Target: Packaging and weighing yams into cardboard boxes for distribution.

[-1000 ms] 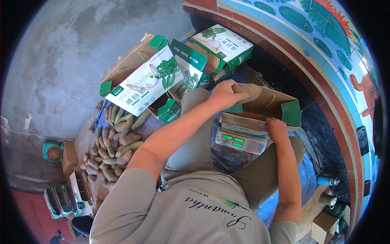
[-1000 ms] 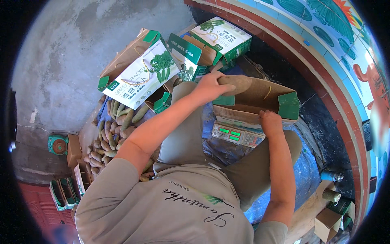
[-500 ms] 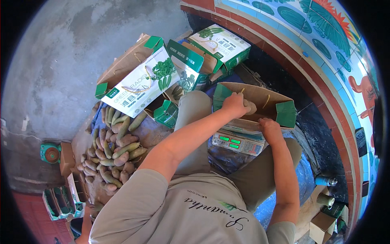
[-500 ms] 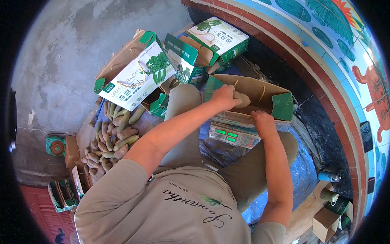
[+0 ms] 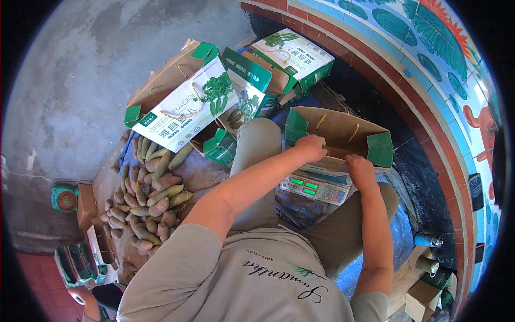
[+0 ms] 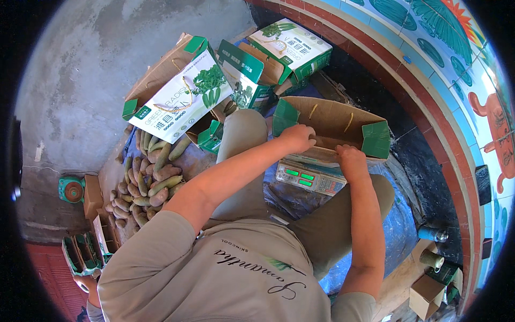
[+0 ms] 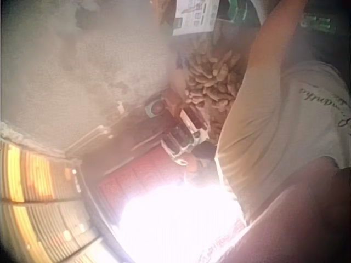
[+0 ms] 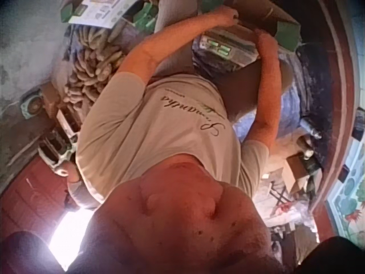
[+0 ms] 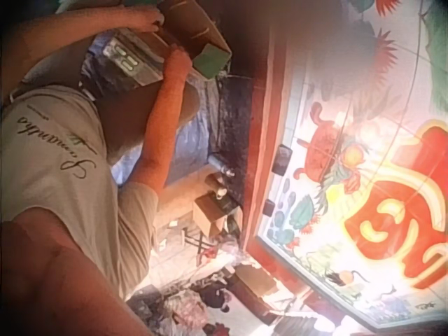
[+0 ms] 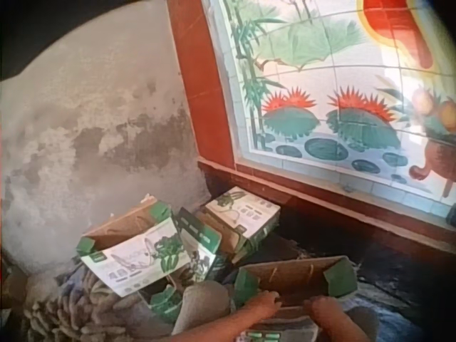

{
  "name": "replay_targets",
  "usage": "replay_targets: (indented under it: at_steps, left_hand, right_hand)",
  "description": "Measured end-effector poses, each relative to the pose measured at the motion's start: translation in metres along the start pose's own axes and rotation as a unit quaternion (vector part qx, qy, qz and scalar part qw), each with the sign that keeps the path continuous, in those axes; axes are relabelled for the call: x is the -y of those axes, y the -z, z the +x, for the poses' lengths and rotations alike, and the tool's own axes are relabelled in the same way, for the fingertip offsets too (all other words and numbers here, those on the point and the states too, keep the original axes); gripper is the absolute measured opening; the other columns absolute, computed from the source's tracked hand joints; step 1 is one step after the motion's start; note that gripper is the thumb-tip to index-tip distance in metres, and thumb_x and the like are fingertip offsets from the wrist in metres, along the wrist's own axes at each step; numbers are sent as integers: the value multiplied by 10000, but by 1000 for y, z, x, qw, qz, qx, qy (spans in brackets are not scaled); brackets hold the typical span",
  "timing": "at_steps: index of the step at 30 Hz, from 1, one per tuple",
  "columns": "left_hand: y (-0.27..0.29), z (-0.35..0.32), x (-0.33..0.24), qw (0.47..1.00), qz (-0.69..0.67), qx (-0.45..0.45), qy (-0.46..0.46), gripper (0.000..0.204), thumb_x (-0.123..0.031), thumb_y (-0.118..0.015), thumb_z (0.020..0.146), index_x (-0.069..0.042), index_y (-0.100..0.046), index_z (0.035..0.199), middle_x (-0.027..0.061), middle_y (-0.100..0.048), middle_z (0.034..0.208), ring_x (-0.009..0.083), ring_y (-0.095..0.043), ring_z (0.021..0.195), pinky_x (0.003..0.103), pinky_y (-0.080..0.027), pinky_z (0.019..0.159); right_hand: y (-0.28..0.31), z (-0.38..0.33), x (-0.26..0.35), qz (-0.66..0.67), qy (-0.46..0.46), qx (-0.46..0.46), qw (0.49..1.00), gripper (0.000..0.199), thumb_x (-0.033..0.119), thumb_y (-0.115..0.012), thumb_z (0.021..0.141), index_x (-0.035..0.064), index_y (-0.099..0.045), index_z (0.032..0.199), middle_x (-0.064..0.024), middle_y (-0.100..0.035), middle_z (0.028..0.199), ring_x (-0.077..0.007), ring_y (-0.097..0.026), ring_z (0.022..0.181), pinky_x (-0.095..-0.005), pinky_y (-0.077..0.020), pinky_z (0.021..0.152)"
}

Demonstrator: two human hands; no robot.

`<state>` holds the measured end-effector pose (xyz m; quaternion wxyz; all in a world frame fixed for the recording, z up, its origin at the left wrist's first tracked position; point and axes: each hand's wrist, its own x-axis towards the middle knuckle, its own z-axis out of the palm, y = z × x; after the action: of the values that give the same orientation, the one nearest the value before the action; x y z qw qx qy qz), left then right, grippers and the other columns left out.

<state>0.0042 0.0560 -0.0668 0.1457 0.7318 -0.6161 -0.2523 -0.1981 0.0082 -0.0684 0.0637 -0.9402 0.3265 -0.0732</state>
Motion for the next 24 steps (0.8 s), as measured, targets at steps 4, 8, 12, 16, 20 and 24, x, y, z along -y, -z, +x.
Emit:
replay_targets:
  at_steps: [4,8,12,16,20,24]
  left_hand:
    - [15,-15,-14,993,-79,-56,-70,234,-214,-611,761,-35,-618,911,143,-616,859,285,-592,864,380,-465,760]
    - [65,-50,-26,963,-176,-131,-157,201,-156,-595,775,-34,-613,935,138,-617,882,274,-597,853,352,-466,753]
    - [108,-88,-1,920,-166,-310,-176,140,-52,-578,785,-11,-616,913,136,-616,866,221,-601,770,302,-471,721]
    - [124,-115,73,912,-151,-370,-89,125,-41,-577,791,-5,-619,904,130,-619,846,214,-599,722,302,-473,670]
    - [89,-152,160,943,0,-329,-40,95,-58,-568,781,-26,-611,859,157,-615,822,316,-606,714,347,-486,636]
    - [8,-210,235,972,55,-133,185,189,-214,-523,816,-71,-610,904,184,-609,906,362,-584,835,439,-472,729]
  right_hand:
    - [-3,-2,-2,-5,-11,0,1000,104,109,-554,750,80,-582,846,-106,-600,788,-281,-602,787,-397,-485,654]
    - [-2,-5,-5,8,-23,-17,1000,114,93,-535,753,78,-583,855,-110,-602,793,-283,-602,793,-392,-487,659]
    - [-5,-9,-11,-22,-23,-10,999,116,94,-538,753,76,-582,858,-113,-601,790,-285,-601,793,-395,-485,661]
    - [-2,-8,-3,-2,-19,-10,1000,115,103,-552,743,75,-579,851,-115,-597,785,-288,-600,790,-396,-481,666]
    - [-3,-7,-4,-8,-24,-10,1000,121,107,-556,739,71,-574,853,-113,-596,787,-289,-596,785,-396,-479,671]
    - [-9,-7,-8,-32,-22,-7,999,131,108,-553,741,66,-569,864,-115,-595,786,-290,-593,785,-398,-477,669]
